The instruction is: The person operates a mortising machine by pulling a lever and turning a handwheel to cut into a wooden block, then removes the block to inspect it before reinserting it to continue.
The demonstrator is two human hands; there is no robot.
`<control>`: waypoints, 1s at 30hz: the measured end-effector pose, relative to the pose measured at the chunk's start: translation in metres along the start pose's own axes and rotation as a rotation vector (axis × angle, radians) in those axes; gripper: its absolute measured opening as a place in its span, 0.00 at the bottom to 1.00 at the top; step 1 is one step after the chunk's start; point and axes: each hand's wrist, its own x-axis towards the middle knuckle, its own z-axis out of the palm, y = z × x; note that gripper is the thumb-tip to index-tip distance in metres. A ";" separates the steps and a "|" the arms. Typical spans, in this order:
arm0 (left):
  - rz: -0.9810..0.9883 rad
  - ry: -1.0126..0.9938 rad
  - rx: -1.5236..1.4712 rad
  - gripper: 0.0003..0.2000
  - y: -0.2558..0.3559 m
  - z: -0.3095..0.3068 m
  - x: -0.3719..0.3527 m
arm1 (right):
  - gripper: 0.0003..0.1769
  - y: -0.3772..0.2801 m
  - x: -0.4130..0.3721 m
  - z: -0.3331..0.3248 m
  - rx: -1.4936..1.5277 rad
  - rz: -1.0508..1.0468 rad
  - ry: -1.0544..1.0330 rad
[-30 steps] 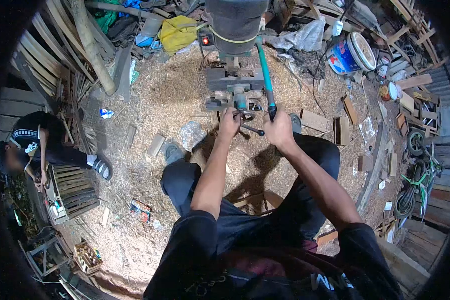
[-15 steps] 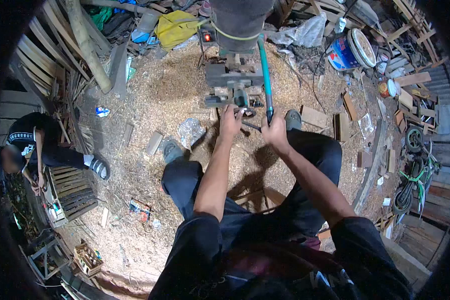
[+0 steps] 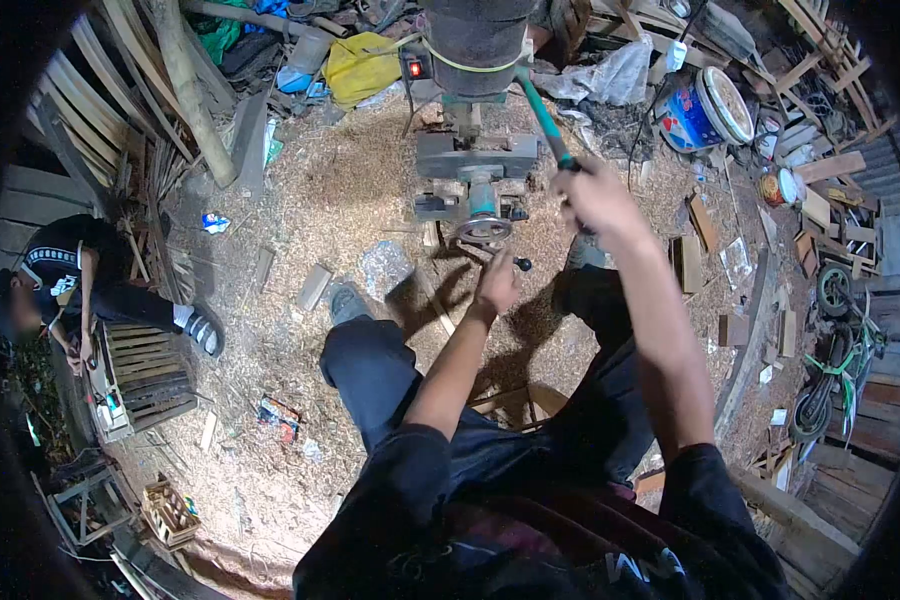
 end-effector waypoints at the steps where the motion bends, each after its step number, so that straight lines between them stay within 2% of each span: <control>1: -0.020 -0.042 0.056 0.32 0.004 0.006 0.004 | 0.09 -0.019 0.000 -0.006 0.023 0.011 -0.025; 3: 0.031 -0.111 0.237 0.34 0.003 0.023 0.006 | 0.07 -0.031 0.005 -0.013 0.024 0.028 -0.069; 6: -0.023 -0.258 0.441 0.37 0.016 0.033 0.001 | 0.06 -0.035 0.011 -0.017 -0.024 0.027 -0.082; 7: -0.021 -0.171 0.444 0.41 0.014 0.040 0.001 | 0.05 -0.034 0.008 -0.015 -0.022 0.018 -0.051; 10: -0.040 -0.246 0.475 0.44 0.003 0.049 0.000 | 0.05 -0.033 0.012 -0.016 -0.023 0.033 -0.073; 14: -0.260 -0.550 0.375 0.46 0.005 0.038 0.028 | 0.07 -0.032 0.007 -0.013 -0.059 0.013 -0.039; 15: -0.270 -0.578 0.216 0.40 0.007 0.030 0.031 | 0.08 -0.030 0.007 -0.013 -0.089 0.016 -0.037; 18: -0.308 -0.632 -0.248 0.23 0.023 -0.036 0.027 | 0.13 0.036 0.014 0.007 -0.432 -0.208 0.104; 19: -0.161 -0.401 -0.085 0.16 -0.022 -0.021 0.022 | 0.15 0.061 0.015 0.017 -0.541 -0.282 0.170; 20: -0.009 -0.495 0.535 0.16 -0.081 0.001 0.034 | 0.17 0.083 0.010 0.028 -0.637 -0.346 0.245; 23: -0.540 -0.025 0.313 0.16 0.027 -0.129 0.020 | 0.16 0.106 0.018 0.041 -0.480 -0.233 0.258; 24: -0.563 0.096 0.250 0.17 0.022 -0.132 0.024 | 0.16 0.109 0.012 0.042 -0.482 -0.224 0.261; 26: -0.147 0.401 0.280 0.20 0.005 -0.123 0.030 | 0.16 0.103 0.013 0.043 -0.490 -0.243 0.276; 29: -0.092 0.167 -0.007 0.20 -0.006 -0.104 0.048 | 0.16 0.107 0.015 0.045 -0.477 -0.219 0.252; 30: -0.106 0.185 -0.053 0.18 -0.009 -0.098 0.048 | 0.16 0.111 0.016 0.046 -0.480 -0.208 0.256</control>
